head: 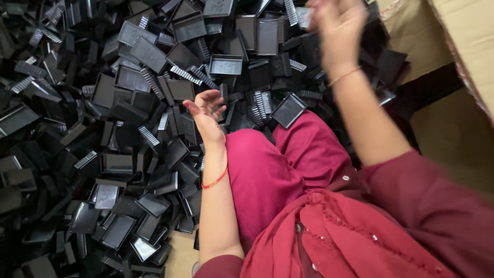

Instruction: The person sits cross-legged on the floor and repeatedly picks up small black plastic parts from a large pile. They press two pieces together to form a single unit and place the assembled part back onto the pile. The task continues with the same repetitive assembly motion throughout the clip.

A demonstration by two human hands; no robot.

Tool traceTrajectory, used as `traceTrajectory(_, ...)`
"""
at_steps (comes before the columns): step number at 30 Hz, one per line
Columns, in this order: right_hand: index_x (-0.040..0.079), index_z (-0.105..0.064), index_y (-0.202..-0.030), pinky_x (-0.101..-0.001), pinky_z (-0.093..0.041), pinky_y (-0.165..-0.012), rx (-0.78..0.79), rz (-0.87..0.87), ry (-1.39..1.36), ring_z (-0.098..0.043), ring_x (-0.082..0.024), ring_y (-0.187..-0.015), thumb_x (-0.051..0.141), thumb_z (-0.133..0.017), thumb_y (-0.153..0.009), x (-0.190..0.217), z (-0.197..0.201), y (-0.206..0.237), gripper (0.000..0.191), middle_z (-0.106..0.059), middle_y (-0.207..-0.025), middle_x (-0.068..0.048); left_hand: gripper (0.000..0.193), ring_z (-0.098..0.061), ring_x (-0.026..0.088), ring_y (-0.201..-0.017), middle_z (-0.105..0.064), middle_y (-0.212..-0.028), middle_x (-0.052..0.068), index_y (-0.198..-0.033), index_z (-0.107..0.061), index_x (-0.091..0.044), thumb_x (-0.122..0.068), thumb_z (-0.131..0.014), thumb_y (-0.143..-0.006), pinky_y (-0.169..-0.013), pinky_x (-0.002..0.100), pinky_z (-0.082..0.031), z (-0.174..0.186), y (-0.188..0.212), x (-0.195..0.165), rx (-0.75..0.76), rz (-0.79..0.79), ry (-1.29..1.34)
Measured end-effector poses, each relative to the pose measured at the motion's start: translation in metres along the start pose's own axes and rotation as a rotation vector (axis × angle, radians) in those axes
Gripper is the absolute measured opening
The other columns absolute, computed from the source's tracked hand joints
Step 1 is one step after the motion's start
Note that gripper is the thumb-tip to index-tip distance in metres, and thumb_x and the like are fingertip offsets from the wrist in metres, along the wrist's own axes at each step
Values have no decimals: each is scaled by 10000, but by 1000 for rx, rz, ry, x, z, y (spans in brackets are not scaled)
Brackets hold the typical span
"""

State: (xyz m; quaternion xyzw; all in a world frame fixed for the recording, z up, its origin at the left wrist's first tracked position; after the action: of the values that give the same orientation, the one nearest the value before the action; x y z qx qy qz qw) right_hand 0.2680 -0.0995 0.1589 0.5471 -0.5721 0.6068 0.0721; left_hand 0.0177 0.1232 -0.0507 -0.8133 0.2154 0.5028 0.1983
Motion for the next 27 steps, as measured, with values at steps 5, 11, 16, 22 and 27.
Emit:
traceTrajectory(5, 31, -710, -1151, -314, -618, -806, 463, -171, 462, -777, -185, -943, 111, -755, -894, -137, -79, 84, 274, -766, -1075, -95, 784, -636, 169, -984, -666, -1108, 63, -1137, -635, -48, -755, -331, -983, -858, 332, -533, 15, 6, -1, -98, -4, 36)
traceTrajectory(11, 31, -744, -1101, -412, -562, -741, 652, 257, 1035, -713, -335, -920, 181, -777, -785, -161, -133, 101, 352, -691, -1151, -178, 463, -646, 157, -952, -680, -1103, 77, -1120, -660, -46, -492, -562, -1044, -768, 309, -541, 16, 8, 6, -139, 69, -4)
traceTrajectory(16, 69, -774, -958, -372, -573, -746, 601, -143, 884, -740, -266, -834, 177, -783, -856, -175, -117, 93, 149, -745, -963, -87, 513, -606, 117, -1049, -633, -1227, 15, -1323, -522, -91, -412, -672, -952, -833, 320, -527, 11, 8, 14, -156, 183, -31)
traceTrajectory(22, 10, -724, -1057, -245, -555, -691, 1160, -729, -131, -703, -111, -813, 188, -741, -952, -157, -123, 164, 207, -728, -931, -66, 849, -572, 167, -1153, -592, -1265, 57, -1532, -266, -93, -398, -775, -923, -1019, 321, -449, -6, -2, 21, -119, 13, -26)
traceTrajectory(27, 32, -720, -1159, -255, -578, -710, 596, -693, 25, -726, -106, -843, 258, -664, -989, -186, -102, 88, 288, -767, -1033, -60, 730, -634, 211, -1054, -645, -1157, 101, -1434, -404, -9, -409, -758, -937, -975, 347, -511, 6, -3, 38, -231, 62, 138)
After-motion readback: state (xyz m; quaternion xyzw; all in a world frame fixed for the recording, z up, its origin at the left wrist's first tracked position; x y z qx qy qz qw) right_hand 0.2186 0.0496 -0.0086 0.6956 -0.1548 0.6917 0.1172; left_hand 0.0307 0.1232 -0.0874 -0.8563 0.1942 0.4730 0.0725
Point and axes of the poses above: each hand's wrist, its own y-axis away from the middle knuckle, its own z-axis out of the back of the hand, x = y × z, the point moved 8 cm from there along -y, towards the middle knuckle
